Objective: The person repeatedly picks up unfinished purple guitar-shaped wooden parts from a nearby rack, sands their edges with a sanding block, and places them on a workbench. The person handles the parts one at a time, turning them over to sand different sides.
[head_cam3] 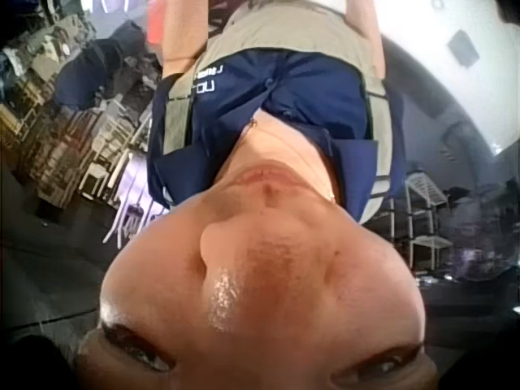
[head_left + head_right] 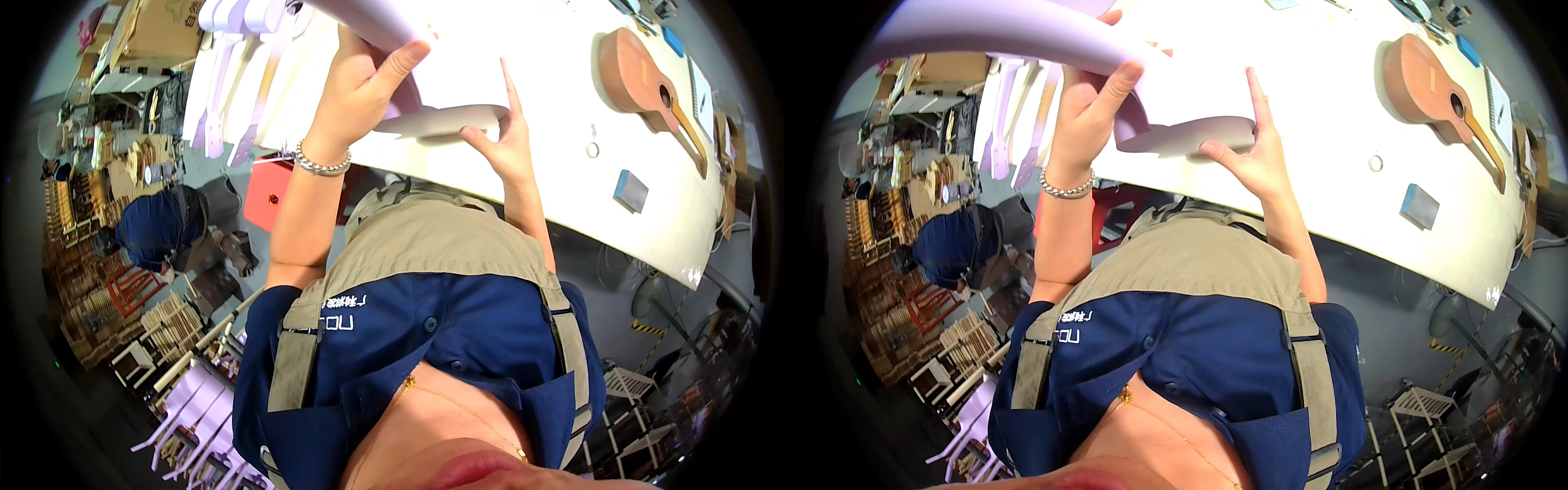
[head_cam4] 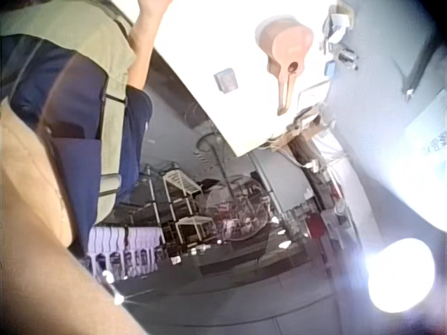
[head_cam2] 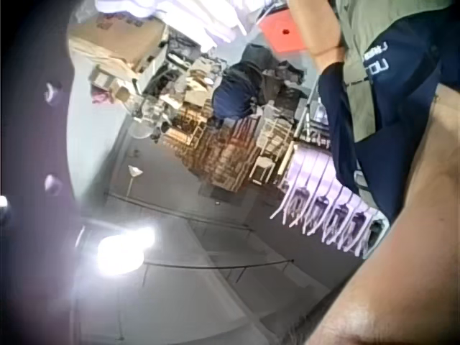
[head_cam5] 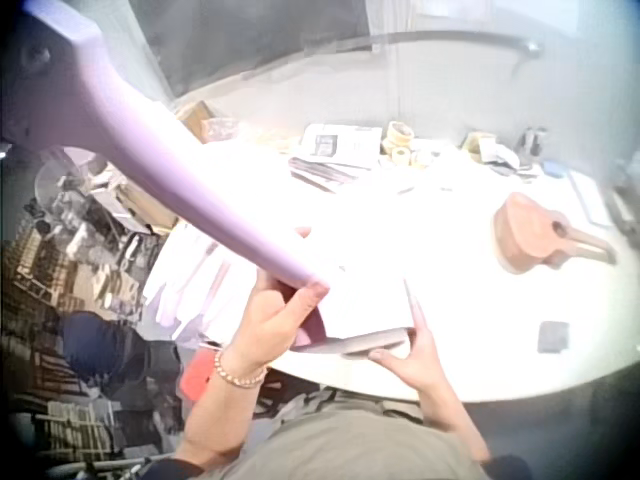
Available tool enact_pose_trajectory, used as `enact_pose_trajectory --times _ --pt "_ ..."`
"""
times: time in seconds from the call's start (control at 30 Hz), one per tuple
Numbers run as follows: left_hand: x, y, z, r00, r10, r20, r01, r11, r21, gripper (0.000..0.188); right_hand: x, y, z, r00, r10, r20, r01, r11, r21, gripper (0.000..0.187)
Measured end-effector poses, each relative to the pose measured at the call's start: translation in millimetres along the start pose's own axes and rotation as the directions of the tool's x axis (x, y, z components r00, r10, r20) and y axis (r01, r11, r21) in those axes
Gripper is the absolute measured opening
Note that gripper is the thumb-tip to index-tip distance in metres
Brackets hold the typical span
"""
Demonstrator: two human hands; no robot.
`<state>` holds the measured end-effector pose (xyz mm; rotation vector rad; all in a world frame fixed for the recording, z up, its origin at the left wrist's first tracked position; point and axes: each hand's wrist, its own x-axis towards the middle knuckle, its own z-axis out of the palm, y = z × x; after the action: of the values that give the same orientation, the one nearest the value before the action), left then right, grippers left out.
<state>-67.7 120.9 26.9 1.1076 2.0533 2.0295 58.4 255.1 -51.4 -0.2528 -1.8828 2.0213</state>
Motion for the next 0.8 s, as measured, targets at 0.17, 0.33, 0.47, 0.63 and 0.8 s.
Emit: enact_pose_trajectory --times 0.17,0.33,0.47,0.63,0.8 --pt "16 13 17 0.969 -0.143 0.201 0.138 0.99 0.038 0.048 5 -13 -6 0.956 -0.21 -0.203 0.208 0.978 -0.032 0.099" --pt "33 12 36 0.928 -0.042 0.37 0.03 0.999 0.038 0.048 7 -24 -20 0.918 -0.373 -0.138 0.288 0.864 -0.414 0.089" --pt "37 6 44 0.942 -0.035 0.333 0.021 0.999 0.044 0.037 6 -9 -24 0.92 -0.308 -0.243 0.24 0.931 -0.274 0.083" --pt "23 2 26 0.969 -0.147 0.196 0.198 0.941 -0.273 0.031 -9 20 -8 0.951 -0.166 -0.261 0.069 0.936 -0.344 0.078" --pt "-4 -24 -38 0.999 0.024 -0.044 -0.039 0.926 -0.377 0.04 -24 68 -18 0.926 -0.322 -0.197 0.014 0.551 -0.834 0.078"
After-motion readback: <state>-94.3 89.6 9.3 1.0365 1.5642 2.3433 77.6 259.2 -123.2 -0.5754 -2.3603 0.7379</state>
